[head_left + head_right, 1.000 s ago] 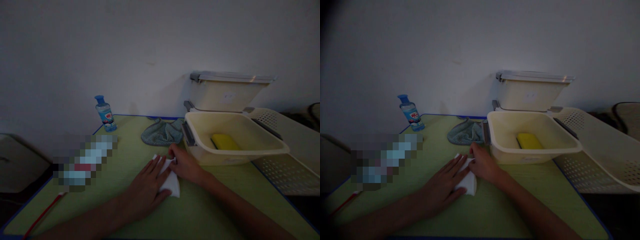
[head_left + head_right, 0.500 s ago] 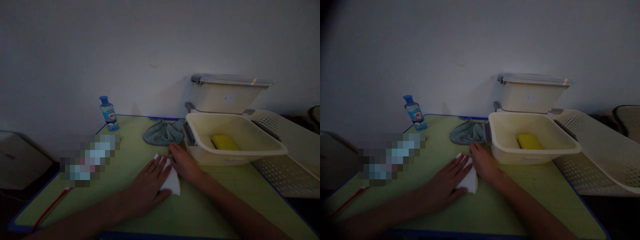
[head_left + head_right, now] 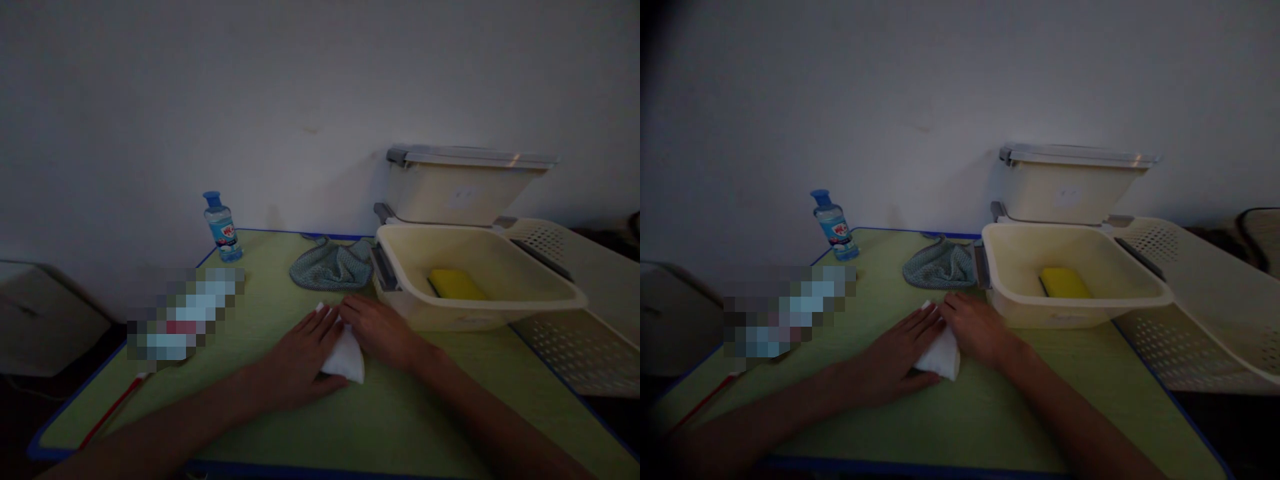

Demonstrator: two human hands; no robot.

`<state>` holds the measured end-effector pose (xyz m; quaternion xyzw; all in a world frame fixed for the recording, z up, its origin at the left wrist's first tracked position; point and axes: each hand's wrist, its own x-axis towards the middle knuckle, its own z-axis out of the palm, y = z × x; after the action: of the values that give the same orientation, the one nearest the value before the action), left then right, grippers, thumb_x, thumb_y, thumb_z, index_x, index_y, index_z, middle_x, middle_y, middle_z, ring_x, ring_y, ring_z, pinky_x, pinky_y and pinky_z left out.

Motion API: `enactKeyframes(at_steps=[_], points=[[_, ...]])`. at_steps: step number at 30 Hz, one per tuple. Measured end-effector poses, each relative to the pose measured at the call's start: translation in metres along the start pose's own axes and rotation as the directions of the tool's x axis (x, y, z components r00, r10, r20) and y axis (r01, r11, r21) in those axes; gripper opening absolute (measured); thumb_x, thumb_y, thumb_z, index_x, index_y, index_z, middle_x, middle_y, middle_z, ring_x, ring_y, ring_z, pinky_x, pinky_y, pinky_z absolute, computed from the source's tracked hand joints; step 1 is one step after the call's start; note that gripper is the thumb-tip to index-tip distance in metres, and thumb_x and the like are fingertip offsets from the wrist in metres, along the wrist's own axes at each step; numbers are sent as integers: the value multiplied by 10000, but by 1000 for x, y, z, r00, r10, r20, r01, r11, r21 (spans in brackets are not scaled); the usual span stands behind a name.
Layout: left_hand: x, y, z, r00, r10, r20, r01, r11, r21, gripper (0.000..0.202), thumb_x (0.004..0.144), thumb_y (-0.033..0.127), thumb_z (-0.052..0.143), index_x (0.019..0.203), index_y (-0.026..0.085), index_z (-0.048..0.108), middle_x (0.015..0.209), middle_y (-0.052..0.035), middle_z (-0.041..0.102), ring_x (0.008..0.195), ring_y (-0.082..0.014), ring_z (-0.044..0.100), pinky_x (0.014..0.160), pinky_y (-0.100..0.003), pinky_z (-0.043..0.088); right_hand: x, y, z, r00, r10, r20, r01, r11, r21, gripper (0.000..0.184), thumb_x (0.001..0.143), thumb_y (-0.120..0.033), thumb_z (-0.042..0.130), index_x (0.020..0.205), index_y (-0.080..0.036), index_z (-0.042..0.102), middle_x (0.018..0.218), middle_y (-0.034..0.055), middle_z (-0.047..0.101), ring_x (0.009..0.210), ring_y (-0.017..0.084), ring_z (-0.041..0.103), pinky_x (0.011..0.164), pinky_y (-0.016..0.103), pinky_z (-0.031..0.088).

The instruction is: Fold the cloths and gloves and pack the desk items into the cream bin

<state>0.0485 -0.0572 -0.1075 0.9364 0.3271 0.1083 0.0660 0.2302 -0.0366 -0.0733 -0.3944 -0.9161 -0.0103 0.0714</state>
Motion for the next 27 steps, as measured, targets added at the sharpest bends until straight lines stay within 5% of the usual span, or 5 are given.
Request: enactKeyframes(at_steps=[8,21,27], points=[[-1,0,-2,999,31,-40,-34,997,-64,645,796,381,534,1314,62,317,1415,-189,286,1340,-258,172,1092,-441,208,-13,-23,-24,967,-237,92,217,959,184,140,761,-234,565,878,-161,586,914,79,618,910,219,533,832,369,404],[-2,0,3,994,13,-106,-24,995,-101,563,779,310,541,1267,78,384,1413,-197,282,1338,-258,182,1078,-460,241,-14,-28,-16,981,-183,71,172,976,132,251,700,-84,474,923,-165,554,975,103,606,943,234,525,866,400,379],[0,-7,2,990,-54,-131,30,983,-181,545,734,99,483,1273,99,400,1364,-135,401,1284,-211,329,1074,-392,267,-12,-21,-19,995,-72,-70,78,993,89,249,707,-94,432,927,-155,533,837,93,599,793,223,542,746,367,401]])
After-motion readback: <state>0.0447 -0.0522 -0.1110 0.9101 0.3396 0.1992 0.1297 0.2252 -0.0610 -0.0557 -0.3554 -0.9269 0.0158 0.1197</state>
